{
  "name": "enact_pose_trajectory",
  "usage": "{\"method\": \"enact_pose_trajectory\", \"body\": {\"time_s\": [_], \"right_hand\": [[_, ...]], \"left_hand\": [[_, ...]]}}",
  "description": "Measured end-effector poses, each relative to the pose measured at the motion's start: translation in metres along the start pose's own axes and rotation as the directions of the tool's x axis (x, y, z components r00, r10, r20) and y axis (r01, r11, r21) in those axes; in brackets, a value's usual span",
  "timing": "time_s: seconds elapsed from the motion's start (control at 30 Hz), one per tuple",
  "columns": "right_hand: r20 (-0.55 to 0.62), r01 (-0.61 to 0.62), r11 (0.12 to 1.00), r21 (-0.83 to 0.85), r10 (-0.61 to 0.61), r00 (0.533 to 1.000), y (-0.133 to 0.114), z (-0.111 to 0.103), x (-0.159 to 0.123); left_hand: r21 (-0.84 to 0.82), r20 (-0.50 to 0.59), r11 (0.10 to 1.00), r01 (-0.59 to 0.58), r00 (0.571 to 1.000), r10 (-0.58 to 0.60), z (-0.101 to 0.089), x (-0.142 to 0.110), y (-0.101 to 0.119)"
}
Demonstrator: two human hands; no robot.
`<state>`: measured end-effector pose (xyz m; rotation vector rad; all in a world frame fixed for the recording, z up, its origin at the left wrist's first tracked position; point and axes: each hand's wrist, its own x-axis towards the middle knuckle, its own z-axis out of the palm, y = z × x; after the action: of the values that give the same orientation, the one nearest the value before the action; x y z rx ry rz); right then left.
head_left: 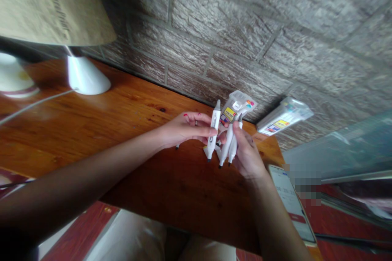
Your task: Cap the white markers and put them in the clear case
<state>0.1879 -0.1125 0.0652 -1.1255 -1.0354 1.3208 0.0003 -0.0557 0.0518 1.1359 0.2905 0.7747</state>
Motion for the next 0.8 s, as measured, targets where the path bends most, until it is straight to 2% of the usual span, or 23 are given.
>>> {"method": "enact_pose_trajectory", "body": {"time_s": [0.3,0.4,0.57,0.8], "right_hand": [[0.022,-0.002,0.998,0.068,0.000,1.000,-0.003,0.003,-0.002],[0.022,0.041,0.996,0.074,-0.043,0.999,-0.002,0.001,-0.004],[0.082,0.139,0.984,0.107,-0.149,0.986,0.001,-0.002,-0.007],[0.125,0.122,0.990,0.075,-0.130,0.984,0.005,-0.003,-0.010]], "left_hand": [[0.004,-0.034,1.000,-0.017,0.999,0.017,0.002,0.000,0.000],[0.044,-0.043,0.999,-0.005,0.999,0.006,0.002,-0.002,0.000],[0.087,0.064,0.994,0.071,0.995,-0.076,0.005,-0.007,-0.002],[0.062,0.085,0.994,0.086,0.992,-0.091,0.007,-0.010,-0.005]]}}
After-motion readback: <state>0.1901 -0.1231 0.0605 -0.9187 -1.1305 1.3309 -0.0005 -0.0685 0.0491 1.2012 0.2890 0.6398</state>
